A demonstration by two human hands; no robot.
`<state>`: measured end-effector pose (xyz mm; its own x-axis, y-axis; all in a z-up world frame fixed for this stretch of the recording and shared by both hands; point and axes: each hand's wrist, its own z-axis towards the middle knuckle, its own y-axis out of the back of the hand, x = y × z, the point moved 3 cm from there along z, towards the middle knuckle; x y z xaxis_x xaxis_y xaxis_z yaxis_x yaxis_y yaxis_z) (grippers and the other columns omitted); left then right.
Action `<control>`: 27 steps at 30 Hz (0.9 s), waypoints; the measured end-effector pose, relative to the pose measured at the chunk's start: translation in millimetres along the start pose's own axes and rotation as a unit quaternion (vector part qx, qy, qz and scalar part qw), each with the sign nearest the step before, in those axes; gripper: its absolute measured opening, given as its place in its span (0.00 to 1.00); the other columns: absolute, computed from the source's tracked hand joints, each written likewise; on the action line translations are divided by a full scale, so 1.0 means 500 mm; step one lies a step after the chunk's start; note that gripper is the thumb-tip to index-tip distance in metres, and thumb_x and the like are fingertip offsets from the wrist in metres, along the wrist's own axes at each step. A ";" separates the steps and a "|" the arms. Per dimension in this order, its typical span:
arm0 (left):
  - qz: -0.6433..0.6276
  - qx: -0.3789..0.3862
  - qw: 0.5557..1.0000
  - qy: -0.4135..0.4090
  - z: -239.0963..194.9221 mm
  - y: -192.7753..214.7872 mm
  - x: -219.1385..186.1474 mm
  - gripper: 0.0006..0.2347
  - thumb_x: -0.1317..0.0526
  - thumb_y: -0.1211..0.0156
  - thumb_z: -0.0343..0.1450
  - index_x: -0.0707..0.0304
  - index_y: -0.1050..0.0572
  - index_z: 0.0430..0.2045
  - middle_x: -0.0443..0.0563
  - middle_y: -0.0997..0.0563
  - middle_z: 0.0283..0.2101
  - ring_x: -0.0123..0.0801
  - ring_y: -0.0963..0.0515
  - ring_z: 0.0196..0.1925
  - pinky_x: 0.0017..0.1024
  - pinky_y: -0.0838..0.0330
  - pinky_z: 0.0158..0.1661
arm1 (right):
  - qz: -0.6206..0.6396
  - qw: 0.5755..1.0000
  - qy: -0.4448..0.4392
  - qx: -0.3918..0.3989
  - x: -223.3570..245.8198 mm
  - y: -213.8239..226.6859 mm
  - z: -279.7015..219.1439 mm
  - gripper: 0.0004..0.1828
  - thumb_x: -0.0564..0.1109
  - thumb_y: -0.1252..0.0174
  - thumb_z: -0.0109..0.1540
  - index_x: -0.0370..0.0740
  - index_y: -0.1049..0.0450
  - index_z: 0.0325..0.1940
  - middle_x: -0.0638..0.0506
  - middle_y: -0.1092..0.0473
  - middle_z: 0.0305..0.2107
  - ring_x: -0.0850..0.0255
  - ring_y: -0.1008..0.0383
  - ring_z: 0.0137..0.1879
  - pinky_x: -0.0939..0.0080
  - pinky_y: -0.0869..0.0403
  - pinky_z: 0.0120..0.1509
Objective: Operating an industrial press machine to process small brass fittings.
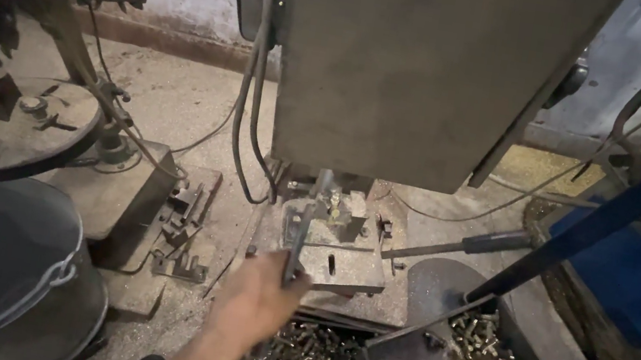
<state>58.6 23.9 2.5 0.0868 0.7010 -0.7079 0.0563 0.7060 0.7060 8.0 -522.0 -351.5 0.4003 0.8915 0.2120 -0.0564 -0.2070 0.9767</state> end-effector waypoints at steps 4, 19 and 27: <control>0.099 0.042 0.994 0.033 0.022 0.085 -0.009 0.22 0.55 0.33 0.65 0.55 0.27 0.55 0.63 0.15 0.41 0.51 0.15 0.45 0.44 0.23 0.50 | -0.093 0.981 0.039 0.165 -0.049 -0.094 0.056 0.56 0.54 0.21 0.43 0.43 0.40 0.69 0.39 0.36 0.64 0.44 0.36 0.71 0.54 0.32 0.75; -0.026 -0.030 0.990 -0.137 0.075 0.031 0.072 0.25 0.59 0.36 0.65 0.73 0.29 0.55 0.75 0.19 0.45 0.63 0.21 0.51 0.47 0.29 0.51 | -0.026 0.994 -0.035 0.104 0.294 -0.006 -0.137 0.15 0.57 0.40 0.61 0.52 0.25 0.49 0.42 0.21 0.42 0.42 0.20 0.52 0.42 0.23 0.57; -0.013 -0.028 0.993 -0.110 0.054 0.036 0.053 0.19 0.57 0.37 0.67 0.68 0.26 0.49 0.73 0.18 0.38 0.64 0.19 0.45 0.51 0.29 0.47 | 0.190 0.970 -0.005 -0.151 0.466 0.307 -0.191 0.14 0.53 0.36 0.58 0.46 0.17 0.43 0.43 0.20 0.36 0.44 0.19 0.42 0.48 0.22 0.46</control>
<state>88.9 52.5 -3.2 0.3008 0.6481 -0.6996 0.0060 0.7323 0.6810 5.3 -307.4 -148.8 0.3065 0.7697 0.5600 -0.4667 -0.3912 0.7932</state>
